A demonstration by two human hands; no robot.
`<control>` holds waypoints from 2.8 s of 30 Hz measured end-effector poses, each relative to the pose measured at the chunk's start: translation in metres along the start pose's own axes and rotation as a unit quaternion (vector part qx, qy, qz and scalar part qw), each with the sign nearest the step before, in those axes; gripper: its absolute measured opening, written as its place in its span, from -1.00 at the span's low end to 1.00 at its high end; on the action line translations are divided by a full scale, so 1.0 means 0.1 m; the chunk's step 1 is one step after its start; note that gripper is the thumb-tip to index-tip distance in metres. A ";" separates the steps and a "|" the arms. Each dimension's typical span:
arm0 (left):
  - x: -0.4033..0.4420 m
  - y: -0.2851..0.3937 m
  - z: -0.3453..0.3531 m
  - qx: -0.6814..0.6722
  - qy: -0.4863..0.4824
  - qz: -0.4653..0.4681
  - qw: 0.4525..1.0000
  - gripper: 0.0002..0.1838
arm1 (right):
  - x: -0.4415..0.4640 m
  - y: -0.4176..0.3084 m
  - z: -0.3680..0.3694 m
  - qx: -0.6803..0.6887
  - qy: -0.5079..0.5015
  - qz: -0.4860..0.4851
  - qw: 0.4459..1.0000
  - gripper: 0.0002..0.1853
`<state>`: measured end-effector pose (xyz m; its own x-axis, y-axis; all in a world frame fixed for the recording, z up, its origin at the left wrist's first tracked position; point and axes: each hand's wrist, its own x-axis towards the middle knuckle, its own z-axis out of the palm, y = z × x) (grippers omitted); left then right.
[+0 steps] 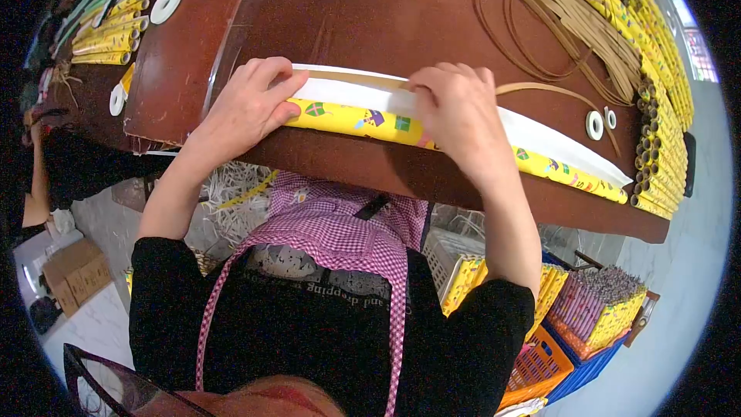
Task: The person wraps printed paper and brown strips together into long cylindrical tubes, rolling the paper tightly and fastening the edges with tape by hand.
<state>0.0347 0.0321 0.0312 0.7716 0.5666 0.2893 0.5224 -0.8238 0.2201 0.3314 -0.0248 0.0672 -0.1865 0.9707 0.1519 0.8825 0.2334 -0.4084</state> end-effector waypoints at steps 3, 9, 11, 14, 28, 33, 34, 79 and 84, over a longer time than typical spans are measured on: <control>-0.01 0.00 -0.01 0.003 0.002 0.000 1.000 -0.58 | -0.14 0.24 -0.07 0.040 0.010 0.021 0.999 -0.88; 0.00 -0.01 0.00 -0.005 -0.002 0.004 1.000 -0.58 | -0.37 0.50 -0.18 0.088 -0.003 0.126 0.988 -0.84; -0.01 0.00 -0.01 -0.007 -0.019 -0.007 1.000 -0.56 | -0.35 0.45 -0.14 0.148 0.002 0.144 0.978 -0.83; -0.01 0.00 -0.02 -0.002 -0.026 -0.005 1.000 -0.53 | -0.32 0.45 -0.14 0.116 0.000 0.141 0.983 -0.82; -0.02 0.00 -0.04 -0.005 -0.069 -0.029 0.997 -0.52 | -0.34 0.44 -0.01 -0.014 0.039 0.099 0.994 -0.86; 0.02 -0.01 -0.06 -0.012 -0.041 -0.030 0.999 -0.58 | -0.34 0.45 0.02 -0.019 0.027 0.127 0.991 -0.86; 0.02 -0.01 -0.07 -0.030 -0.040 -0.032 0.998 -0.61 | -0.34 0.45 0.03 -0.012 0.028 0.122 0.992 -0.86; 1.31 0.72 0.41 0.000 -0.114 0.195 0.974 -0.51 | -0.41 0.52 0.11 -0.048 0.095 0.082 0.991 -0.86; 1.30 0.81 0.31 0.002 -0.165 0.143 0.976 -0.53 | -0.41 0.51 0.10 -0.037 0.092 0.075 0.992 -0.86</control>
<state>0.1888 0.0390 0.0573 0.9603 0.2780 0.0224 0.2704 -0.9475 0.1709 0.3796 -0.0524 0.0315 0.0250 0.9655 0.2592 0.9249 0.0761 -0.3724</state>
